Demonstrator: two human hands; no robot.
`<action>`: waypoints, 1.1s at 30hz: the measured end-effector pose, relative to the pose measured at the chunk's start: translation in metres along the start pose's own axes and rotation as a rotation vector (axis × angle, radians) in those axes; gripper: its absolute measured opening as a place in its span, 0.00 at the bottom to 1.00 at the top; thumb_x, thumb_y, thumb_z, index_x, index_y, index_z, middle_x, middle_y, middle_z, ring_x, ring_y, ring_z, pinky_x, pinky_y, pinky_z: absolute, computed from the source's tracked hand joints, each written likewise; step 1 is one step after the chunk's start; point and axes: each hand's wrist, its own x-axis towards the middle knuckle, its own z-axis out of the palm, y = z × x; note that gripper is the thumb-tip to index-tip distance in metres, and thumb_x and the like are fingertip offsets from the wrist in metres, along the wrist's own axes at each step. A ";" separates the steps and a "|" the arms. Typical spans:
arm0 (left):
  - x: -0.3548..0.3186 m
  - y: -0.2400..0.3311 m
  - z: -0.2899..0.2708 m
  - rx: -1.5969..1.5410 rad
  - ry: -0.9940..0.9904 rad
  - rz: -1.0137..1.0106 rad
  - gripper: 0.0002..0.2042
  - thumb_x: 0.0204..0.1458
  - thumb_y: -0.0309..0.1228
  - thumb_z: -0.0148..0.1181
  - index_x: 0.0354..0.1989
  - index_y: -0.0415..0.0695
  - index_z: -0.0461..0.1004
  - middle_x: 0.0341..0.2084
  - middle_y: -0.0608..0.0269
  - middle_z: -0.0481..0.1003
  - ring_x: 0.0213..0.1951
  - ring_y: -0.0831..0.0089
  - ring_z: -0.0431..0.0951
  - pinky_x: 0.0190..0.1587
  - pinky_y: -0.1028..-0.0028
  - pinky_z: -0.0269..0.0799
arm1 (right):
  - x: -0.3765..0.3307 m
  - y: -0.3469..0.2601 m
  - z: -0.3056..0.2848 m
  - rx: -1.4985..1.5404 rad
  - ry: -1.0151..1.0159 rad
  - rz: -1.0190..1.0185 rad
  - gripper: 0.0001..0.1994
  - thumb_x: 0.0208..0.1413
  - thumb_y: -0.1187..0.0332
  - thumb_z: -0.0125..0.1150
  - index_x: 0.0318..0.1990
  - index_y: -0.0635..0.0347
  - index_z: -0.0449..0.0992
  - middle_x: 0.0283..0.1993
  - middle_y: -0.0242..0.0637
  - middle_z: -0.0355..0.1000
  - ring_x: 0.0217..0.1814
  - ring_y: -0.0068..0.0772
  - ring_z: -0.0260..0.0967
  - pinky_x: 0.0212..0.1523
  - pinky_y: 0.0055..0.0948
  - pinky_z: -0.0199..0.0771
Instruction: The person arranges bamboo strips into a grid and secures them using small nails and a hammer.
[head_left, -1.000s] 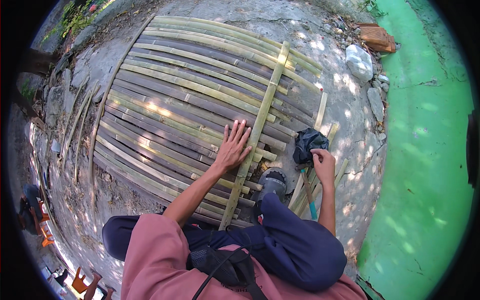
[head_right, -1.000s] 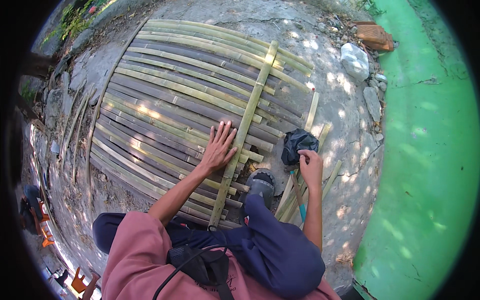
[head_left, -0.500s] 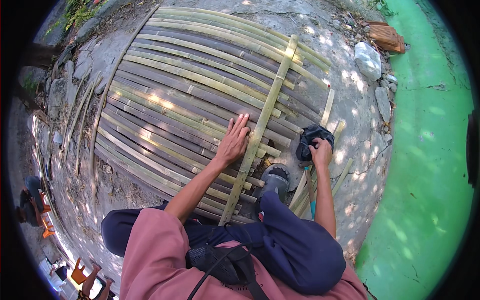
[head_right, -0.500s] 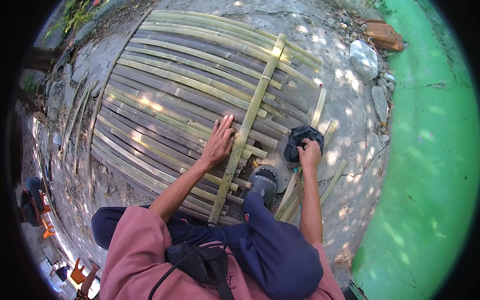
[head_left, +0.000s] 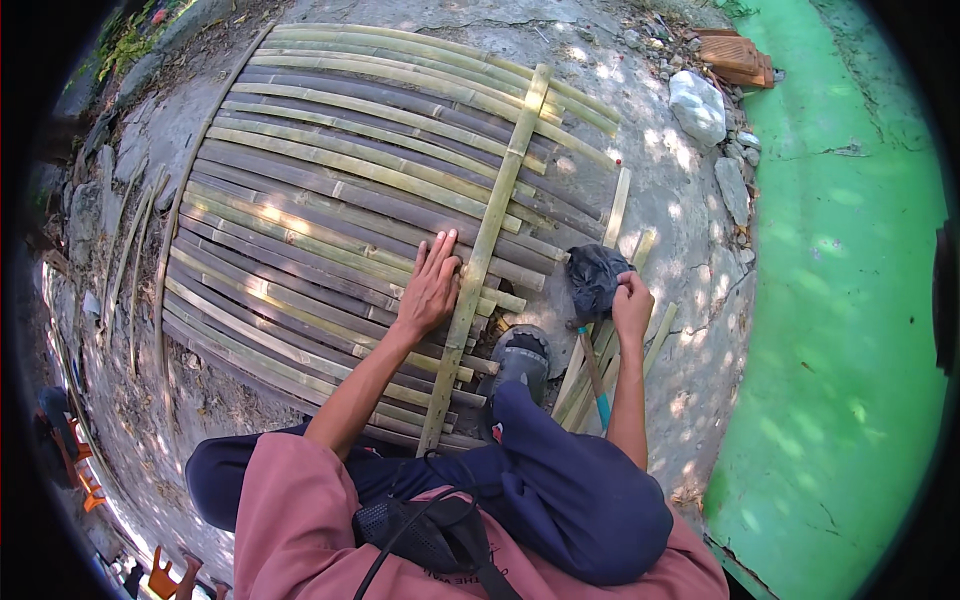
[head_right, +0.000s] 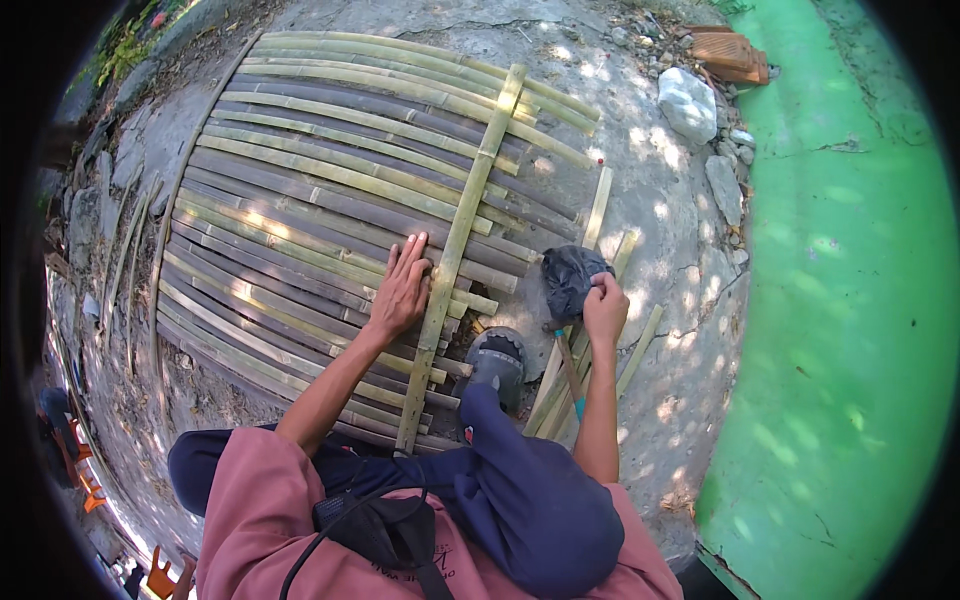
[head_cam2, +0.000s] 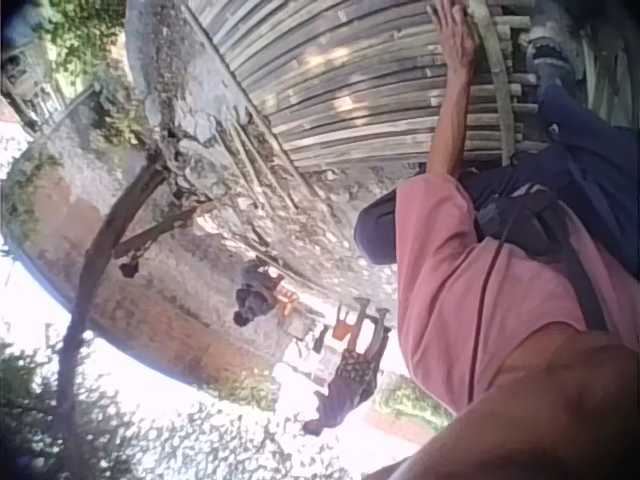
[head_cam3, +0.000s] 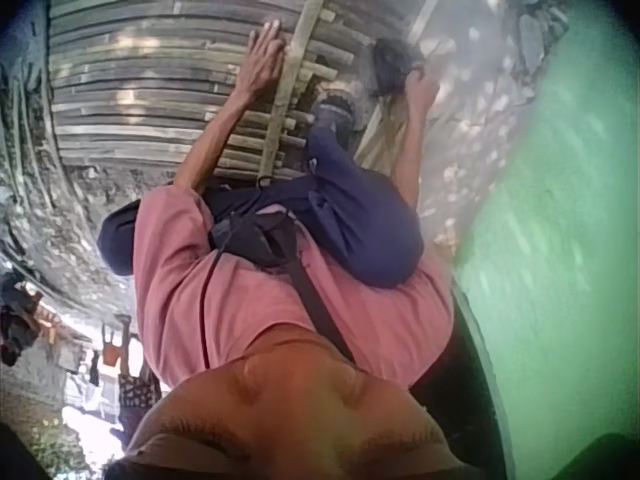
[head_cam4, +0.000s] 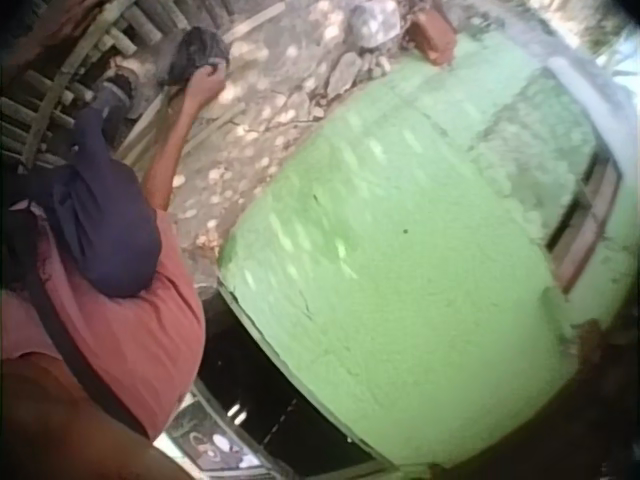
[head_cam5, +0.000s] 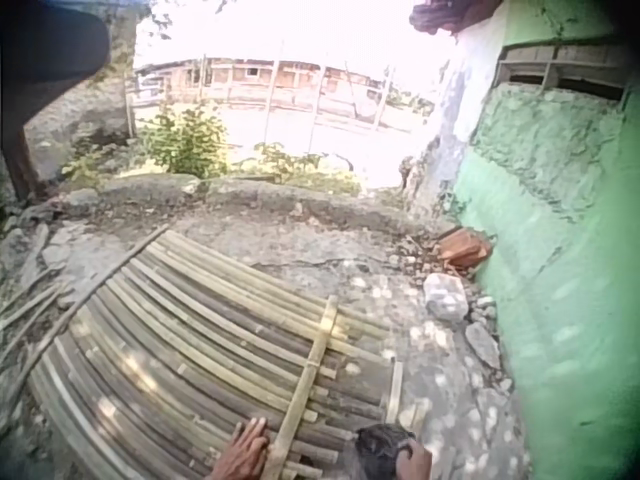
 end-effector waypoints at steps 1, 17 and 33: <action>0.001 0.000 0.000 0.002 0.007 0.002 0.13 0.63 0.27 0.55 0.55 0.40 0.68 0.81 0.44 0.53 0.82 0.47 0.50 0.82 0.45 0.42 | 0.000 -0.009 -0.015 0.056 0.067 -0.007 0.12 0.55 0.78 0.55 0.42 0.63 0.83 0.30 0.40 0.78 0.32 0.34 0.77 0.38 0.36 0.77; 0.004 0.003 0.001 -0.026 0.001 0.014 0.13 0.65 0.28 0.55 0.55 0.40 0.67 0.80 0.43 0.53 0.82 0.46 0.49 0.81 0.45 0.41 | 0.000 0.048 0.019 -0.088 0.087 -0.086 0.26 0.60 0.69 0.66 0.65 0.70 0.75 0.46 0.59 0.84 0.48 0.54 0.85 0.50 0.41 0.82; 0.004 0.002 0.001 -0.014 0.009 0.013 0.12 0.65 0.28 0.55 0.54 0.40 0.66 0.81 0.41 0.52 0.82 0.45 0.49 0.82 0.45 0.41 | 0.046 0.052 0.073 0.410 0.181 0.150 0.21 0.69 0.64 0.60 0.65 0.63 0.71 0.65 0.54 0.73 0.63 0.55 0.75 0.63 0.41 0.73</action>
